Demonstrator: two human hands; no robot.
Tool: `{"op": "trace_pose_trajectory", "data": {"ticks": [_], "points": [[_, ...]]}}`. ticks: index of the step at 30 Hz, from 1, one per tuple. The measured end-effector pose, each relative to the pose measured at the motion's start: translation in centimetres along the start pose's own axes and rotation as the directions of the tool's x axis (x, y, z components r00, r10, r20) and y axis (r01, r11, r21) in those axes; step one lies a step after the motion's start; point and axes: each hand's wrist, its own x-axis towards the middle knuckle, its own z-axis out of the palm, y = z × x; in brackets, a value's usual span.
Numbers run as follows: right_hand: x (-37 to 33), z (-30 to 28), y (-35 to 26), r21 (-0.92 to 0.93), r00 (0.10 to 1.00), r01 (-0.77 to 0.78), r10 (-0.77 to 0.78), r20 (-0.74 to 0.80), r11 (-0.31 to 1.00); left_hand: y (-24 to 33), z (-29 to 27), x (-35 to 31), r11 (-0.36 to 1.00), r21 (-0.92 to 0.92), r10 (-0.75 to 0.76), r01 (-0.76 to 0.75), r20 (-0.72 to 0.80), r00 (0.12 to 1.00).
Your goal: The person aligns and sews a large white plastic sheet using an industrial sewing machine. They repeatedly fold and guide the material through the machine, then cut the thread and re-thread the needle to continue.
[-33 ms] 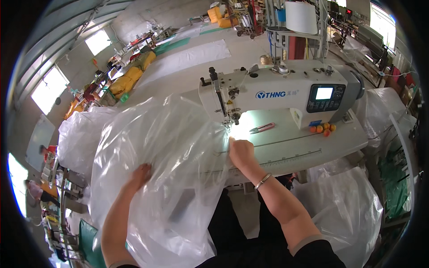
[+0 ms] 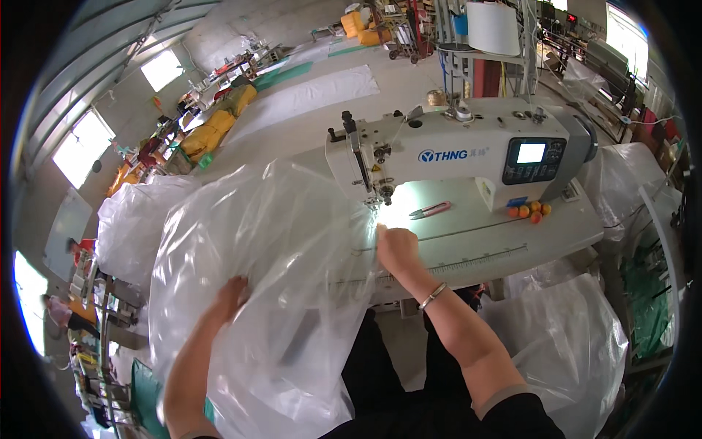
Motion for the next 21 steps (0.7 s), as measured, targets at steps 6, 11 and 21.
{"op": "trace_pose_trajectory", "data": {"ticks": [6, 11, 21], "points": [[1.7, 0.0, 4.2, 0.204, 0.96, -0.152, 0.193, -0.201, 0.967, 10.6, 11.7, -17.8, 0.989, -0.138, -0.012, 0.056, 0.304, 0.953], [1.3, -0.4, 4.4, 0.474, 0.935, -0.221, 0.324, -0.147, 0.852, 17.6, 5.8, -18.4, 0.92, -0.354, 0.024, 0.167, 0.476, 0.879], [-4.3, -5.8, 1.0, 0.806, 0.806, -0.59, 0.085, 0.585, 0.052, 33.4, -10.5, -13.6, 0.478, -0.789, 0.711, -0.386, 0.09, 0.697]]}}
